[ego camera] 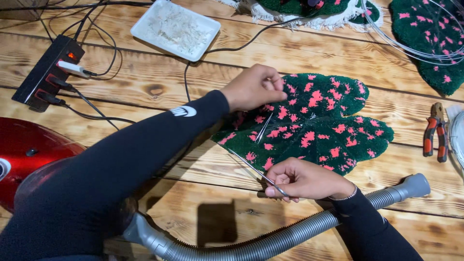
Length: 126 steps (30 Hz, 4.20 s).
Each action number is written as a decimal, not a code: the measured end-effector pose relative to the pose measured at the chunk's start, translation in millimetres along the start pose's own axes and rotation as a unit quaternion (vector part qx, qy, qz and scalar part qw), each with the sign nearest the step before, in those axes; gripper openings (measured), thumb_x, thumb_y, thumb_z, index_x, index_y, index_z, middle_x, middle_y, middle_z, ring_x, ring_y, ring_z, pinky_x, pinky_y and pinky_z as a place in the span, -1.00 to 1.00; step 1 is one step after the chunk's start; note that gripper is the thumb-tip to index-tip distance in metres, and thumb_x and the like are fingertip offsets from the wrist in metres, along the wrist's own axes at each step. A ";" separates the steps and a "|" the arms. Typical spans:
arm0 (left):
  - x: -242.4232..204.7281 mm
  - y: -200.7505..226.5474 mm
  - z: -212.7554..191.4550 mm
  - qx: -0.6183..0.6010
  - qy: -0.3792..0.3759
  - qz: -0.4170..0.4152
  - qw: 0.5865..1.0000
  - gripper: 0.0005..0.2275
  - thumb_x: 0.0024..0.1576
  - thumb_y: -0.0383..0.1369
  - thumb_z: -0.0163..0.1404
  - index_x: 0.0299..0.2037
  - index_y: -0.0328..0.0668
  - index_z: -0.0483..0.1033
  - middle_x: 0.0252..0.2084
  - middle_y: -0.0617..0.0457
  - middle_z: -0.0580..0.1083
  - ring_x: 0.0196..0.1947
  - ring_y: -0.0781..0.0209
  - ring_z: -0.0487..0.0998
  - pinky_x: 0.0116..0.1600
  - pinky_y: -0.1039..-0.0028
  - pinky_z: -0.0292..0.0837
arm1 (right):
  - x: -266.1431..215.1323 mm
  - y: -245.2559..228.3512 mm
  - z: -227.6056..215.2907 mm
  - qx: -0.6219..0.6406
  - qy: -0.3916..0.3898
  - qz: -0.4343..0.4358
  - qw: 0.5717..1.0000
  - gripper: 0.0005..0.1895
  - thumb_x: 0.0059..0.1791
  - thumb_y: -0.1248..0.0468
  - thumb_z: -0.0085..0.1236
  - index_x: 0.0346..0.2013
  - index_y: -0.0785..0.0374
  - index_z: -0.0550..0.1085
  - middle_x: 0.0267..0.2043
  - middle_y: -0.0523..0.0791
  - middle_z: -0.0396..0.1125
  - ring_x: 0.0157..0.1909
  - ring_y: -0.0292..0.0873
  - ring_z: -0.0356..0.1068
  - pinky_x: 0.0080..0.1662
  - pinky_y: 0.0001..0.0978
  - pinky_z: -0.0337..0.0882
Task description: Trim and adjust the fibers of a leaf-shaped tufted rug using tweezers and scissors.
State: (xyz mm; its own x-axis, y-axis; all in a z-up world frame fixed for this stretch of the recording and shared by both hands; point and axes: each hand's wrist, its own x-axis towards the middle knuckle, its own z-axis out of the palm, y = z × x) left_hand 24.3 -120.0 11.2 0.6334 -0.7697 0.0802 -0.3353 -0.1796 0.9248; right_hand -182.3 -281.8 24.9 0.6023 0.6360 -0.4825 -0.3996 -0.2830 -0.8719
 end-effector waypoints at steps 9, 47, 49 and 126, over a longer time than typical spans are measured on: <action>-126.8 -9.9 -65.0 0.162 -0.020 -0.182 0.970 -0.90 -0.02 -0.35 0.19 -0.37 -0.16 0.70 -0.45 0.09 0.63 -0.44 0.36 0.61 -0.25 0.51 0.51 | 16.6 -7.6 4.1 -0.009 0.014 0.012 1.000 -0.63 0.04 0.14 0.19 -0.57 0.27 0.39 -0.65 -0.26 0.26 -0.63 -0.43 0.18 -0.53 -0.51 0.18; -153.7 -18.3 -46.3 0.205 0.015 -0.189 0.960 -0.92 -0.11 -0.31 0.21 -0.49 -0.08 0.71 -0.47 0.00 0.62 -0.40 0.11 0.67 -0.19 0.37 0.54 | 47.0 -42.9 30.9 -0.316 0.114 0.007 0.942 -0.74 -0.03 0.06 0.17 -0.32 0.19 0.55 -0.68 -0.15 0.28 -0.60 -0.28 0.16 -0.48 -0.28 0.25; -153.5 -17.0 -46.3 0.203 0.013 -0.203 0.958 -0.92 -0.11 -0.31 0.21 -0.47 -0.07 0.71 -0.46 0.01 0.62 -0.39 0.12 0.67 -0.19 0.38 0.54 | 46.4 -48.6 34.2 -0.342 0.116 0.070 0.930 -0.47 -0.06 -0.05 0.27 -0.58 0.36 0.37 -0.70 -0.11 0.11 -0.59 -0.24 0.04 -0.50 -0.22 0.14; -1.1 -6.5 26.5 0.149 0.043 0.013 0.988 -0.90 0.04 -0.36 0.14 -0.38 -0.21 0.65 -0.46 0.04 0.59 -0.44 0.23 0.62 -0.25 0.42 0.50 | -77.6 53.8 -88.4 -0.022 0.307 0.027 0.951 -0.68 0.06 0.09 0.06 -0.42 0.28 0.48 -0.63 -0.24 0.26 -0.63 -0.40 0.14 -0.56 -0.48 0.05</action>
State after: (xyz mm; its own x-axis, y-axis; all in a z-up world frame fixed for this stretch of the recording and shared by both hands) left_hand 7.3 -134.2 -4.7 0.6743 -0.7241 0.1447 -0.5339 -0.3427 0.7729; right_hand -189.4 -409.9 8.0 0.8770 0.0842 -0.4731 -0.4207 -0.3410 -0.8407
